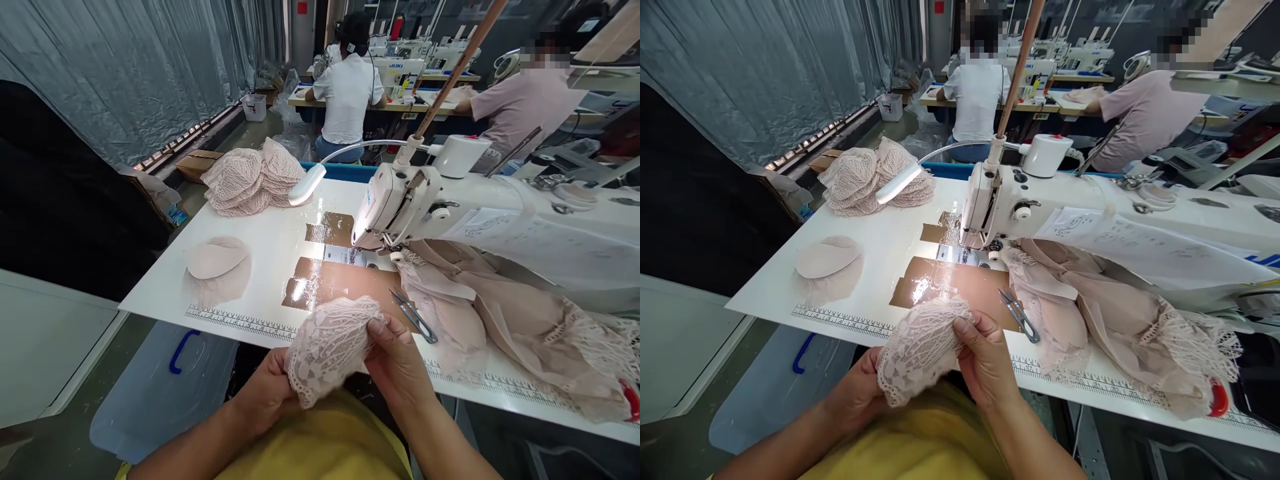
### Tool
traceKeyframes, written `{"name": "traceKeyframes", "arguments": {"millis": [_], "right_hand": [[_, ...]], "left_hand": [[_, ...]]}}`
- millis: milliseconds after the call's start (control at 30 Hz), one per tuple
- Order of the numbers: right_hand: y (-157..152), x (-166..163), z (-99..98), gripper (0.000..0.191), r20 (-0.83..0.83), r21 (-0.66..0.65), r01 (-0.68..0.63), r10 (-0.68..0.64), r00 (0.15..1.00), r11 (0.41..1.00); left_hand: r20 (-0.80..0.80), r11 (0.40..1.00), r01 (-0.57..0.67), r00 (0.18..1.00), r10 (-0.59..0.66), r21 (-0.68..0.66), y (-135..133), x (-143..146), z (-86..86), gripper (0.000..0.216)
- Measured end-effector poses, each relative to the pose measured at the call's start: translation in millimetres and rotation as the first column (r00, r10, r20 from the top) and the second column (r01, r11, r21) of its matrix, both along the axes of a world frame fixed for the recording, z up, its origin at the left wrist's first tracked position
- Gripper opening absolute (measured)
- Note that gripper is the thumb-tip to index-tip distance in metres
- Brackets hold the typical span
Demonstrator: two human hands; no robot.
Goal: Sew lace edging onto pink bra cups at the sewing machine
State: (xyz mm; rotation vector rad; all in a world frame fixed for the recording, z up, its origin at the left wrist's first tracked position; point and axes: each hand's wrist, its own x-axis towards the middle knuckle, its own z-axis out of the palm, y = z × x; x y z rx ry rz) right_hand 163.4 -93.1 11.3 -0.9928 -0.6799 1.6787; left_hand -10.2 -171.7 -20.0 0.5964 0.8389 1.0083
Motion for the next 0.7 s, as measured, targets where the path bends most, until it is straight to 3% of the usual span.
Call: {"name": "traceKeyframes", "arguments": {"millis": [100, 167, 200, 267, 333, 400, 467, 533, 700], "right_hand": [[5, 13, 2.7, 0.028, 0.042, 0.067, -0.014, 0.011, 0.999, 0.998], [3, 16, 6.7, 0.023, 0.140, 0.114, -0.195, 0.179, 0.974, 0.974], [1, 16, 9.3, 0.020, 0.220, 0.143, -0.330, 0.295, 0.930, 0.933], [-5, 10, 14.6, 0.013, 0.422, 0.199, -0.585, 0.470, 0.775, 0.786], [-11, 2, 18.1, 0.004, 0.607, 0.255, -0.724, 0.477, 0.636, 0.641], [-13, -4, 18.3, 0.007, 0.720, 0.338, -0.745, 0.353, 0.598, 0.575], [-12, -7, 15.7, 0.010, 0.758, 0.447, -0.691, 0.169, 0.629, 0.568], [-10, -7, 12.4, 0.008, 0.755, 0.521, -0.623, 0.024, 0.655, 0.583], [-6, -7, 10.4, 0.011, 0.736, 0.474, -0.554, 0.038, 0.676, 0.685]], "left_hand": [[-0.228, 0.952, 0.143, 0.970, -0.081, 0.269, 1, -31, 4.9, 0.026], [-0.372, 0.897, 0.108, 0.926, 0.066, 0.429, 5, -48, 17.2, 0.012], [-0.420, 0.868, 0.096, 0.897, 0.137, 0.487, 8, -53, 24.9, 0.009], [-0.541, 0.837, 0.172, 0.825, 0.167, 0.520, 15, -56, 39.4, 0.049], [-0.653, 0.840, 0.333, 0.757, 0.032, 0.428, 23, -50, 47.9, 0.072], [-0.674, 0.844, 0.438, 0.727, -0.131, 0.309, 28, -40, 47.7, 0.054], [-0.612, 0.860, 0.438, 0.764, -0.203, 0.262, 31, -32, 41.3, 0.025], [-0.541, 0.879, 0.398, 0.815, -0.208, 0.261, 32, -28, 33.6, 0.015], [-0.492, 0.893, 0.355, 0.851, -0.185, 0.277, 32, -29, 27.9, 0.022]]}}
